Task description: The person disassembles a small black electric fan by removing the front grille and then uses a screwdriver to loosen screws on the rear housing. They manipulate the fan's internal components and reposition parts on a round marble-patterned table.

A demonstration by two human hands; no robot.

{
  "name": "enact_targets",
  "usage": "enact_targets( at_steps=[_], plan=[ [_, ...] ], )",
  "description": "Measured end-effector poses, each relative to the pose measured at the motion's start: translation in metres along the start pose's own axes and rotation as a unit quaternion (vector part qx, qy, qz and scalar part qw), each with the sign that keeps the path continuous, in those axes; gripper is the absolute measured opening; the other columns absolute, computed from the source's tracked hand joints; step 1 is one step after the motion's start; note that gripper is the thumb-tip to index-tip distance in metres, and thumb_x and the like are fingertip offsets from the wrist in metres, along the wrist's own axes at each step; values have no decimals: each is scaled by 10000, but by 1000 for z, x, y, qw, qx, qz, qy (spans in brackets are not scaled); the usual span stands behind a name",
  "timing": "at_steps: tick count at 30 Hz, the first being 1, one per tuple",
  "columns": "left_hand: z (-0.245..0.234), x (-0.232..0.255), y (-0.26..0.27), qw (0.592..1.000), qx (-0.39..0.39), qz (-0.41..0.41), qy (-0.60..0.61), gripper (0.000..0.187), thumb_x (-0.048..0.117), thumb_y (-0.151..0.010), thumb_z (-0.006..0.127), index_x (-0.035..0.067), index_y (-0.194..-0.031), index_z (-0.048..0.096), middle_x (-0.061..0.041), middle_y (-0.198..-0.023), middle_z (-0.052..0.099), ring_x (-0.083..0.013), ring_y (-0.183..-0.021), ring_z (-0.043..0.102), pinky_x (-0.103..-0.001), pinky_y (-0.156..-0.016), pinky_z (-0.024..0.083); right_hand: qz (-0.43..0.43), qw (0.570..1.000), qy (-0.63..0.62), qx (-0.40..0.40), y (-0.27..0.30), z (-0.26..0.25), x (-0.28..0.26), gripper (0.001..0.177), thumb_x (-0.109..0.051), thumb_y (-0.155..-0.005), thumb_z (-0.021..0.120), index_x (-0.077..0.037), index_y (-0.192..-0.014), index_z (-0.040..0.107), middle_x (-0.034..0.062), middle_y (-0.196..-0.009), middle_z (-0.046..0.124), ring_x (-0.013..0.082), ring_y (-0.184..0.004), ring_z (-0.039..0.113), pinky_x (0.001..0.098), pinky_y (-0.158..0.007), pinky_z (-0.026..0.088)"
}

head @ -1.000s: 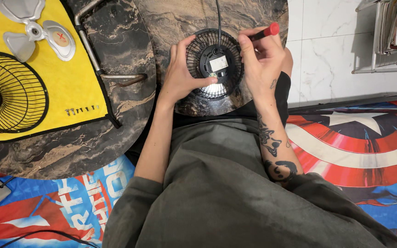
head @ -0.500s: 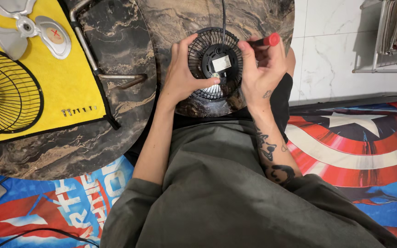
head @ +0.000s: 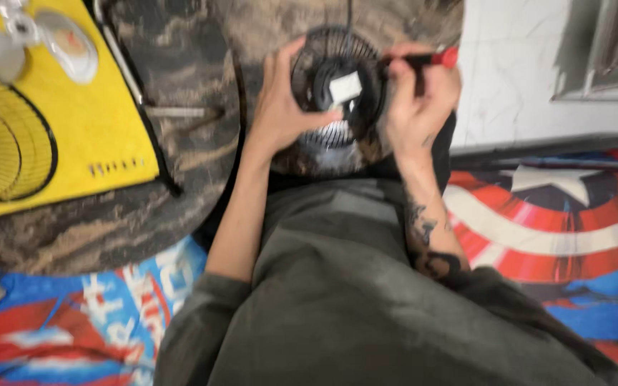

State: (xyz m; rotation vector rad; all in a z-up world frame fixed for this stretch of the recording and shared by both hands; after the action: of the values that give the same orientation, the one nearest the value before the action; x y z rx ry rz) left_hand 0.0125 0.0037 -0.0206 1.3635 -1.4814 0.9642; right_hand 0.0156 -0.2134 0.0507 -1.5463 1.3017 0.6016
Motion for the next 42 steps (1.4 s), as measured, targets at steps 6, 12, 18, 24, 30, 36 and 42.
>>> enact_targets(
  at_steps=[6,12,18,24,30,36,42],
  plan=[
    [3,8,3,1000,-10,-11,0,1177,433,-607,1021,169,-1549,367,-144,-1407,475,-359,-1388,522,-486,-1144,446,29,995,-91,-37,-10,-12,-2,79,3,-1082,623,49,-1141,647,125,-1171,644,171,-956,603,267,-808,510],
    [2,10,5,999,18,30,22,1102,425,-647,1008,155,-1539,418,-128,-1407,470,-345,-1393,517,-477,-1185,437,177,904,-378,90,16,-38,35,119,-123,-1102,635,-46,-1181,588,50,-880,554,146,-701,480,273,-628,418],
    [9,4,3,997,51,15,53,805,296,-870,934,143,-1517,480,-122,-1501,513,-297,-1438,532,-444,-1215,458,200,853,-482,32,30,-39,30,489,-490,-972,530,-25,-1106,597,110,-911,596,245,-829,569,352,-770,478],
    [13,0,4,934,92,-76,335,834,33,-868,827,73,-1535,328,-161,-1312,608,-223,-1181,654,-349,-1029,565,187,919,-347,-25,36,-45,39,323,-291,-1138,490,7,-1166,613,105,-930,591,205,-738,577,275,-653,427],
    [16,-15,13,861,114,-214,448,558,-97,-808,798,-60,-1304,545,-163,-1069,698,-202,-929,691,-328,-868,559,239,929,-267,-95,41,-40,23,206,-110,-1109,470,-129,-1301,400,39,-901,605,69,-597,486,187,-509,377],
    [2,24,17,878,89,-146,447,405,-92,-818,787,44,-1103,534,-71,-1043,667,-148,-917,693,-311,-818,593,246,945,-124,-176,45,-41,-17,275,-103,-1146,495,-111,-1421,492,-1,-795,526,53,-646,423,219,-565,340],
    [-9,56,20,939,111,-10,327,440,-103,-898,797,63,-1148,475,-69,-1099,669,-133,-999,694,-287,-917,589,115,967,71,-216,29,-37,-64,238,-91,-1063,610,-42,-1294,641,97,-979,763,132,-763,711,271,-686,531]
  ],
)
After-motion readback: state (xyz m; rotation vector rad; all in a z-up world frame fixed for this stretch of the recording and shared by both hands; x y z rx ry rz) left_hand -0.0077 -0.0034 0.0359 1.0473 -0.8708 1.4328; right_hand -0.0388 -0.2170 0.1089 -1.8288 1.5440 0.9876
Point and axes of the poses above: each hand's wrist, its own y-axis away from the middle knuckle, its own z-axis out of the palm, x = y × z, the point moved 1 cm from there along -y, towards the middle knuckle
